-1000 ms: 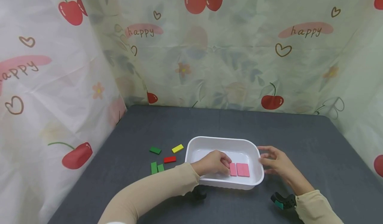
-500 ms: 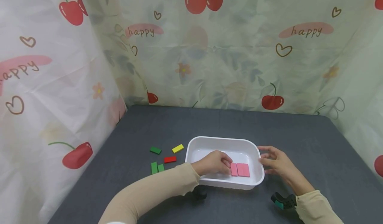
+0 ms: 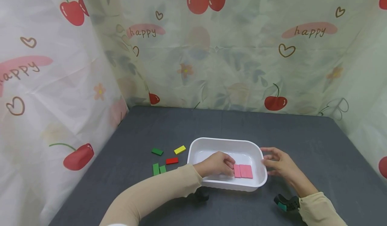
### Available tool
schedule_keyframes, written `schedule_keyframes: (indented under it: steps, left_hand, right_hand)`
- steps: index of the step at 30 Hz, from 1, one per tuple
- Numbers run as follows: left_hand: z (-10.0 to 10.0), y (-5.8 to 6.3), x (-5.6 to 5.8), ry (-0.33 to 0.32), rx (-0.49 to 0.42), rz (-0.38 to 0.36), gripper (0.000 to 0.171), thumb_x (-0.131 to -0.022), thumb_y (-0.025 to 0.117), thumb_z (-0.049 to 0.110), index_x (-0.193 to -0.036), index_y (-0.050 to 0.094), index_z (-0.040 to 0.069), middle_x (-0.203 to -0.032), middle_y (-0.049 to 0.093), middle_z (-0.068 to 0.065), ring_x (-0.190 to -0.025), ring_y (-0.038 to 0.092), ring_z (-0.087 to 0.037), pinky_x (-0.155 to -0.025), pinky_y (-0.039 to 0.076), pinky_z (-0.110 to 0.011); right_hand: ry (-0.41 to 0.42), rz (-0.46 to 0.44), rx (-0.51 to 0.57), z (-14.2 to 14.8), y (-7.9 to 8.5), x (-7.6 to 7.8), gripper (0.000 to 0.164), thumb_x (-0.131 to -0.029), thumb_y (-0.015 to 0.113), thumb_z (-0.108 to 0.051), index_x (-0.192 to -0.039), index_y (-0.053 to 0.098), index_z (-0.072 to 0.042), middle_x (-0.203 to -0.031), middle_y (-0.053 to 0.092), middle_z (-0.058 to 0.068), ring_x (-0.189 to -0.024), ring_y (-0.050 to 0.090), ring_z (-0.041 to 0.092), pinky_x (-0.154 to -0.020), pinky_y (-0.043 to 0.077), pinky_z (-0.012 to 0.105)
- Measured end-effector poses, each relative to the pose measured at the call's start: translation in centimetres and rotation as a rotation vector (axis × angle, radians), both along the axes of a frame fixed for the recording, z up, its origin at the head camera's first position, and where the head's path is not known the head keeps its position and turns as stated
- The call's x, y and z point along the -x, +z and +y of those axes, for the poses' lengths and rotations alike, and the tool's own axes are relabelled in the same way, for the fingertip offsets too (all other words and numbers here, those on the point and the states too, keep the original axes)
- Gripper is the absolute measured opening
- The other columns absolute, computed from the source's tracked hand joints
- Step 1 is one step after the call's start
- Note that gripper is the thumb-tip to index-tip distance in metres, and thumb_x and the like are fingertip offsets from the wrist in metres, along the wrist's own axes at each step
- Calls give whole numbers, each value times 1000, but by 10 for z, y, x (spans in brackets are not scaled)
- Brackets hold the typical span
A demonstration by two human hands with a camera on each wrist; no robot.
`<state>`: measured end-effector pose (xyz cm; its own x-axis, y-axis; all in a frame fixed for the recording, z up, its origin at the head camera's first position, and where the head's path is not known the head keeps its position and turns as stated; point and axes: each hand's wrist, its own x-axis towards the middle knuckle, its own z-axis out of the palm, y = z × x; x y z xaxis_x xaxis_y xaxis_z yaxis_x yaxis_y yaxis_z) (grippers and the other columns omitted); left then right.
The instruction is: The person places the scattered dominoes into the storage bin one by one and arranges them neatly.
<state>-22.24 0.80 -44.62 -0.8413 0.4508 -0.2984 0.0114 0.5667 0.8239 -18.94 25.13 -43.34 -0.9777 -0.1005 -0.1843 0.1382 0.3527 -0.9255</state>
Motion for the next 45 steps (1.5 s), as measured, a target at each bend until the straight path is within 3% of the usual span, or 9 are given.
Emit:
schedule_keyframes:
  steps: [20,29,37,45]
  left_hand:
    - [2,-4,3,-9,-14,13,35,-72,78,7,-105,67,8,-79,62,4,-72,57,-10,-68,47,-23]
    - [-3,-7,6,-25,-90,27,28,-72,76,5,-98,66,8,-77,63,2,-68,59,-11,-62,47,-24]
    - [-9,0,8,-9,-153,6,25,-76,73,5,-100,66,8,-82,62,0,-69,60,-13,-62,51,-28]
    - [-17,8,14,0,-191,39,28,-76,72,5,-103,66,6,-82,64,2,-71,59,-11,-64,49,-26]
  right_hand:
    - [-13,-2,-16,0,-1,-1,60,-85,67,-18,-135,38,-2,-105,54,18,-90,56,23,-71,53,41]
    - [-13,-3,-23,0,-1,0,60,-85,67,-20,-136,38,-3,-106,53,18,-90,56,23,-72,53,40]
    - [-7,-4,-15,-2,1,0,60,-85,67,-18,-135,38,-2,-104,54,17,-89,57,22,-71,53,40]
    - [-10,-5,-27,-1,0,2,60,-84,67,-18,-135,39,-3,-105,55,17,-88,58,22,-70,53,39]
